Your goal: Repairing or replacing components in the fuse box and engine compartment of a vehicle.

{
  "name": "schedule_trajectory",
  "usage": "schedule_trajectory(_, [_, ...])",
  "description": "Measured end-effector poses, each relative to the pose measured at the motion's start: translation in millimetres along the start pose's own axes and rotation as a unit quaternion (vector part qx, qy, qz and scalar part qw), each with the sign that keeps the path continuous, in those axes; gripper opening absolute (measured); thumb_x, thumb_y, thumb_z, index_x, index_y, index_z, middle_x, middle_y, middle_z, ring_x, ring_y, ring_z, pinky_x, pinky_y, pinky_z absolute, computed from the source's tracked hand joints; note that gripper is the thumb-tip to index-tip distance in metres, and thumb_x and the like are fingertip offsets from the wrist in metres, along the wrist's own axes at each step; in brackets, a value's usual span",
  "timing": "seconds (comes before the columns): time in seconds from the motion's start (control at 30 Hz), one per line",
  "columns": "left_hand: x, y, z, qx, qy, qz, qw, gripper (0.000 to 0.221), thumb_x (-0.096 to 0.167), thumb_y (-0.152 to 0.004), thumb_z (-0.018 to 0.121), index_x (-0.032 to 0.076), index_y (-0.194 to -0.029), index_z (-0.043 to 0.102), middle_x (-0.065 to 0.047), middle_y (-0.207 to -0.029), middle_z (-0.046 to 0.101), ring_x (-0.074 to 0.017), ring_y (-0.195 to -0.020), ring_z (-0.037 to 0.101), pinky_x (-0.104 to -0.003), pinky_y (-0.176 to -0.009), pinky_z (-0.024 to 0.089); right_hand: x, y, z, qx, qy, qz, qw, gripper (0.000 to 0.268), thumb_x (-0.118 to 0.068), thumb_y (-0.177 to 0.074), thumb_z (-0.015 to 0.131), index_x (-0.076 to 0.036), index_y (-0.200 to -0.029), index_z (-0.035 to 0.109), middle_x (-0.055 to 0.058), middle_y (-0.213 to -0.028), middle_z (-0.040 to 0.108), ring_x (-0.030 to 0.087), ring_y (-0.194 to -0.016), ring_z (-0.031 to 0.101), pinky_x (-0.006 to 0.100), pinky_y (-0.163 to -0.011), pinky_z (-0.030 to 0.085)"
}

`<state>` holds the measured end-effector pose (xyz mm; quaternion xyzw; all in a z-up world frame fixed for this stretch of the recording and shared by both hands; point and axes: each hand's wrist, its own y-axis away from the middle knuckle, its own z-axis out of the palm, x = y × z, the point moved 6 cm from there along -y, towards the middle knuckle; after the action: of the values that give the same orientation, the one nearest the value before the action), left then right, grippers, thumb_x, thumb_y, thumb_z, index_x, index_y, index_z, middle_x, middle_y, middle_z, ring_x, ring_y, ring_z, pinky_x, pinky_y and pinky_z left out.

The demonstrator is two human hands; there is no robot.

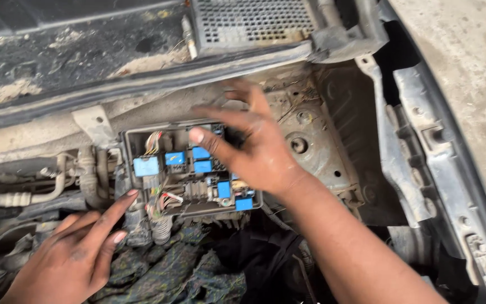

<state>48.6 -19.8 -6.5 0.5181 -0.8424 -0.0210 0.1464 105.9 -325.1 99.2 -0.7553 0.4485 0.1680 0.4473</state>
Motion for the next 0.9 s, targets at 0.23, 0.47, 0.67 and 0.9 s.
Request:
schedule_trajectory(0.23, [9, 0, -9, -0.026, -0.011, 0.001, 1.0, 0.07, 0.022, -0.097, 0.06, 0.023, -0.161, 0.03, -0.004, -0.075, 0.064, -0.0202, -0.068, 0.063, -0.04, -0.08, 0.049, 4, -13, 8, -0.097, -0.075, 0.233, 0.965, 0.035, -0.04, -0.085, 0.078, -0.018, -0.112, 0.079, 0.006, -0.108, 0.078, 0.019, -0.104, 0.077, 0.037, -0.092, 0.061])
schedule_trajectory(0.47, [39, 1, -46, 0.073, 0.046, 0.05, 0.995, 0.078, 0.013, -0.085, 0.068, 0.02, -0.157, 0.04, -0.013, -0.079, 0.064, -0.0317, -0.067, 0.06, -0.045, -0.071, 0.048, -2, -19, 10, -0.102, -0.009, 0.271, 0.957, 0.039, -0.042, -0.083, 0.081, -0.017, -0.113, 0.081, 0.007, -0.114, 0.078, 0.019, -0.107, 0.073, 0.036, -0.095, 0.054])
schedule_trajectory(0.67, [35, 5, -35, 0.049, 0.033, 0.062, 0.996, 0.085, 0.005, -0.087, 0.062, 0.019, -0.164, 0.029, -0.012, -0.081, 0.065, -0.0276, -0.066, 0.062, -0.045, -0.08, 0.049, -6, -13, 11, -0.142, 0.032, 0.364, 0.92, 0.041, -0.045, -0.082, 0.077, -0.022, -0.117, 0.078, 0.005, -0.112, 0.08, 0.017, -0.103, 0.077, 0.033, -0.096, 0.057])
schedule_trajectory(0.9, [35, 1, -40, 0.026, -0.018, 0.056, 0.998, 0.093, 0.007, -0.085, 0.061, 0.023, -0.166, 0.017, -0.013, -0.086, 0.068, -0.0307, -0.081, 0.064, -0.044, -0.086, 0.052, -5, -1, 16, -0.037, 0.061, 0.149, 0.986, 0.033, -0.034, -0.094, 0.079, -0.012, -0.119, 0.078, 0.009, -0.097, 0.072, 0.021, -0.091, 0.067, 0.037, -0.083, 0.053])
